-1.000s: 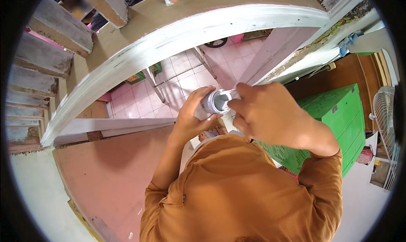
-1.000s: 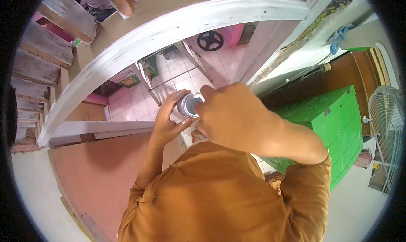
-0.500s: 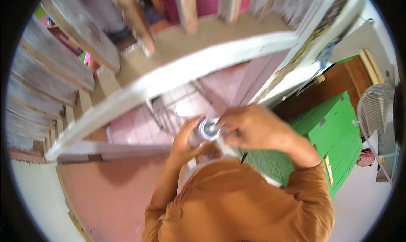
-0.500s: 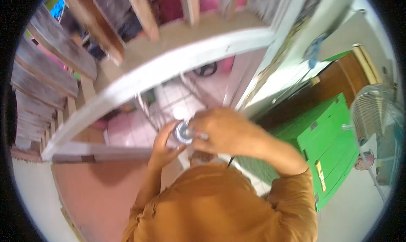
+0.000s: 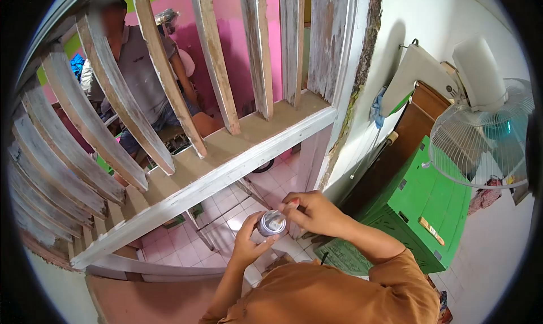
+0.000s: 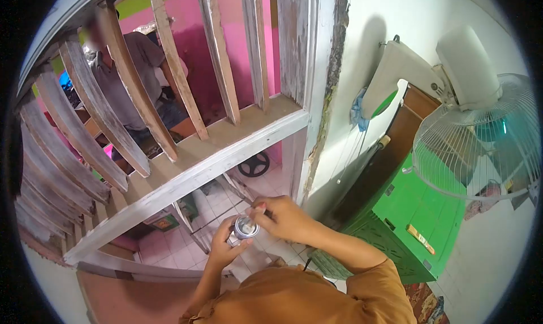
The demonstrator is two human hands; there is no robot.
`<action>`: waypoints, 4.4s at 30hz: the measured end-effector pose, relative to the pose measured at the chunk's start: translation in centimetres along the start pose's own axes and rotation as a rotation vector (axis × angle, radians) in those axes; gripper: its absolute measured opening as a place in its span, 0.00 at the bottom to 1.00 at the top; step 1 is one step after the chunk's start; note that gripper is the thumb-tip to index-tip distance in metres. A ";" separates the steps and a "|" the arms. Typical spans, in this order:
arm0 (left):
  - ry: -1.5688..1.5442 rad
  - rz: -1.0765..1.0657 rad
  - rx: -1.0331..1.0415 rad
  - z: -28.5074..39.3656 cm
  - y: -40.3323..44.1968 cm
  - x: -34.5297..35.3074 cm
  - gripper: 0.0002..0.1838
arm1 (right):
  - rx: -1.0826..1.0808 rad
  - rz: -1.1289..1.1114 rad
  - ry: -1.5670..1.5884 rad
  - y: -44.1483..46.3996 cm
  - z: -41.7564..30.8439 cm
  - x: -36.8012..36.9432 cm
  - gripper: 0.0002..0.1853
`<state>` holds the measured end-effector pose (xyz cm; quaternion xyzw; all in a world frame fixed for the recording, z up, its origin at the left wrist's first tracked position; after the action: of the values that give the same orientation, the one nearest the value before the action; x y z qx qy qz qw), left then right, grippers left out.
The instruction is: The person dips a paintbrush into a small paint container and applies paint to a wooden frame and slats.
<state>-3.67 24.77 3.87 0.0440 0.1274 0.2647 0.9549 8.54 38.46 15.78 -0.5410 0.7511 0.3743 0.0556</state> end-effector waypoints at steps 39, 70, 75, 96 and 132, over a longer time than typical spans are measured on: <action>-0.170 -0.152 0.036 3.7 1.5 1.3 0.32 | -0.393 1.071 -0.083 5.6 -8.0 -17.9 0.15; -0.133 -0.072 -0.093 1.0 -1.3 -1.2 0.32 | -0.692 1.078 -0.490 10.7 -10.7 -18.9 0.07; -0.149 -0.047 -0.096 0.9 -1.4 -1.2 0.33 | -0.856 1.108 -0.545 12.7 -11.2 -19.4 0.08; -0.130 0.022 -0.088 0.4 -3.0 -2.8 0.32 | -0.996 1.077 -0.911 14.7 -15.6 -20.0 0.05; -0.177 0.010 -0.125 0.2 -3.3 -1.9 0.31 | -0.661 0.728 -0.900 10.3 -11.7 -15.9 0.05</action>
<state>-3.53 20.99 4.02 0.0081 0.0257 0.2720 0.9619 9.93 44.81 37.03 -0.0324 0.6350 0.7691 0.0652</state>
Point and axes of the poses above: each hand's wrist, its own y-axis towards the middle knuckle, its own x-axis out of the palm, z = x × y, the point moved 6 cm from there along y, towards the middle knuckle, and after that the axes turned 14 degrees about -x, right-handed, at the moved point
